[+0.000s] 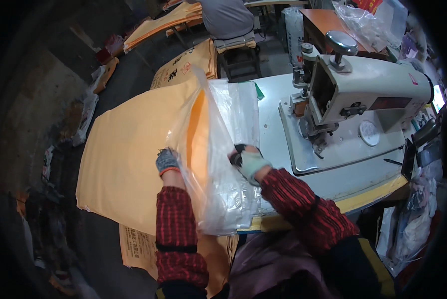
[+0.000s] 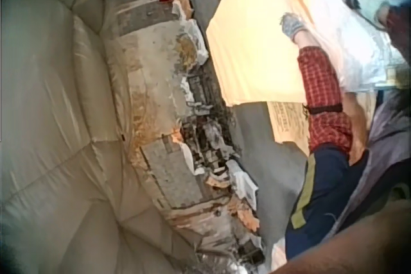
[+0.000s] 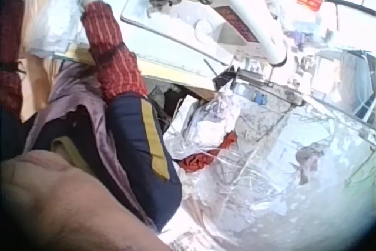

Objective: The recorder is using a sewing machine to sew or finish plastic/composite bags.

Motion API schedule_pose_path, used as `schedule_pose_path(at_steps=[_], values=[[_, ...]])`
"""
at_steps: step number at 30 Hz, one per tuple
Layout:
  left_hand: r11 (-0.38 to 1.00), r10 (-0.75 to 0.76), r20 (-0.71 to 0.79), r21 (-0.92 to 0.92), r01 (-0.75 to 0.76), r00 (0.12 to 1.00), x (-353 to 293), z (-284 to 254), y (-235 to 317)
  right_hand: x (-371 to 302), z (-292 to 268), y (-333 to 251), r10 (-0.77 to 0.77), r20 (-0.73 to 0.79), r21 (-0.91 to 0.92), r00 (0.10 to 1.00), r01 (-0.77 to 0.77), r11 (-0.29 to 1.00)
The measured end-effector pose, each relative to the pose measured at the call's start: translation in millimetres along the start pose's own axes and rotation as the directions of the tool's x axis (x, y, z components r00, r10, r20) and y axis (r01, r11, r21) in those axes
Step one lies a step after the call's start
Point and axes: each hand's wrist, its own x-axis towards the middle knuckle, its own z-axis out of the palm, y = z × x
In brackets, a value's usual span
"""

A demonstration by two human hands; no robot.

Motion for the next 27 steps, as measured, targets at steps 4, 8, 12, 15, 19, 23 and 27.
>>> schedule_pose_path(at_steps=[4, 8, 12, 15, 19, 23, 27], values=[[0.598, 0.030, 0.609, -0.646, 0.473, 0.793, -57.6, -47.0, 21.1, -81.1, -30.6, 14.1, 0.034, 0.108, -0.047, 0.994, -0.029, 0.998], [0.975, 0.115, 0.241, -0.211, -0.064, 0.964, -165.1, -126.6, 67.6, -129.1, -25.7, -32.7, -0.502, -0.296, -0.300, 0.813, 0.420, 0.856], [0.943, 0.331, 0.242, -0.106, -0.314, 0.912, -224.2, -164.1, 88.7, -167.8, 42.2, -82.6, -0.791, 0.102, 0.006, 0.604, 0.795, 0.607], [0.798, 0.467, 0.375, 0.210, -0.565, 0.801, -250.1, -197.9, 105.8, -156.8, 41.5, -80.9, -0.541, 0.496, -0.037, 0.679, 0.639, 0.768], [0.727, 0.511, 0.305, 0.347, -0.593, 0.804, -242.3, -248.8, 88.9, -53.3, 0.0, 10.6, 0.033, 0.626, -0.706, 0.779, 0.548, 0.448], [0.683, 0.617, 0.136, 0.397, -0.613, 0.775, -227.3, -266.2, 92.4, -69.9, -62.6, -1.1, -0.386, -0.138, -0.606, 0.912, 0.231, 0.761], [0.519, 0.754, 0.096, 0.520, -0.678, 0.650, -211.3, -269.8, 99.2, -87.4, -97.7, -63.4, -0.589, -0.497, -0.365, 0.637, 0.463, 0.808]])
